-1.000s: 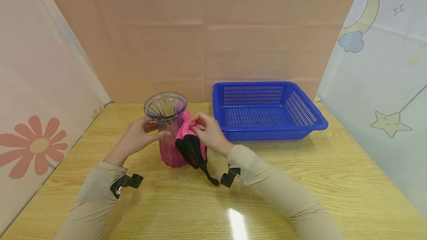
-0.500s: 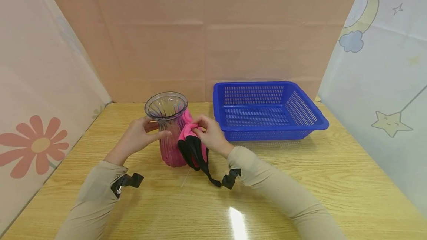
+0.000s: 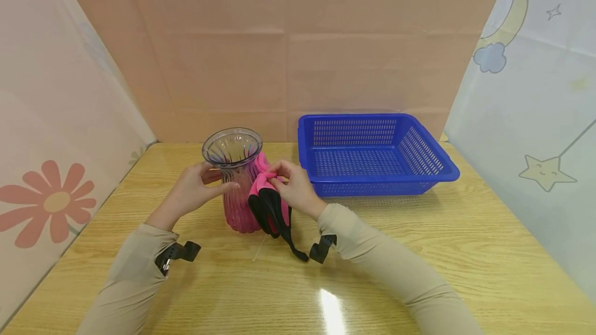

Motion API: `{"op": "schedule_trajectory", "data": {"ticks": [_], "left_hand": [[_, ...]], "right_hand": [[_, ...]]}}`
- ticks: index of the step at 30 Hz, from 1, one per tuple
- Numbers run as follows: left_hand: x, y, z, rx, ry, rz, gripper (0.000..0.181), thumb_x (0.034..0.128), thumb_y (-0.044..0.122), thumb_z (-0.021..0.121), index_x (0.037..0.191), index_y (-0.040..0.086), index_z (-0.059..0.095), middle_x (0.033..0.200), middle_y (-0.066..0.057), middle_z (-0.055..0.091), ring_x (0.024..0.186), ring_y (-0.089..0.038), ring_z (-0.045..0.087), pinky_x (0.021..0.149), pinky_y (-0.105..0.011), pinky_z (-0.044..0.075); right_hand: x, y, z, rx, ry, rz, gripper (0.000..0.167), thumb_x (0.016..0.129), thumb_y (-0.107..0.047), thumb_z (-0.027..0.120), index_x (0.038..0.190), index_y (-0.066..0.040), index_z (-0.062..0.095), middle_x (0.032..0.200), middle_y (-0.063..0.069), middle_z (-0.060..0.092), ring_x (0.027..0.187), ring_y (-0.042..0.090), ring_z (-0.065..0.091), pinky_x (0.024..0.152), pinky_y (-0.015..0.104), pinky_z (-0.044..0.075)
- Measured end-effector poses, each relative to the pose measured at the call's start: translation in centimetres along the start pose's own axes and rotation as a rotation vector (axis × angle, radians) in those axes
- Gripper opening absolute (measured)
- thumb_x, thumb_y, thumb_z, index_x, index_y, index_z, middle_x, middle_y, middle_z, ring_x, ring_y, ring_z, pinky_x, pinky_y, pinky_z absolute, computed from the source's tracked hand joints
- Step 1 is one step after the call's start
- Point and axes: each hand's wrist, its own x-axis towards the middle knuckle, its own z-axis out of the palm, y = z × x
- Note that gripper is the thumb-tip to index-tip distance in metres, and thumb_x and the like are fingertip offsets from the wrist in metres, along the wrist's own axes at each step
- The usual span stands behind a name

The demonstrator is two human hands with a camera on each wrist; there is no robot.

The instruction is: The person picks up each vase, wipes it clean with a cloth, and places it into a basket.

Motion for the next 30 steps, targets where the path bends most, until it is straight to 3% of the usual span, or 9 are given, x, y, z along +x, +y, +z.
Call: {"op": "schedule_trajectory", "data": {"ticks": [16, 30], "left_hand": [[-0.1, 0.1, 0.0, -0.007, -0.006, -0.008, 0.066, 0.0823, 0.031, 0.071, 0.136, 0.002, 0.045, 0.13, -0.027, 0.053, 0.115, -0.042, 0.057, 0.094, -0.048, 0.051], [-0.1, 0.2, 0.0, -0.005, -0.021, -0.02, 0.068, 0.0834, 0.032, 0.07, 0.138, 0.004, 0.041, 0.134, -0.026, 0.051, 0.118, -0.042, 0.055, 0.095, -0.049, 0.049]], "right_hand": [[0.6, -0.9, -0.1, 0.027, 0.032, -0.033, 0.007, 0.083, 0.008, 0.062, 0.088, 0.005, 0.061, 0.094, 0.022, 0.069, 0.089, 0.028, 0.067, 0.076, 0.029, 0.06], [1.1, -2.0, -0.4, 0.084, 0.05, -0.034, 0.011, 0.082, 0.01, 0.061, 0.092, 0.007, 0.059, 0.099, 0.024, 0.067, 0.095, 0.032, 0.067, 0.082, 0.033, 0.058]]}}
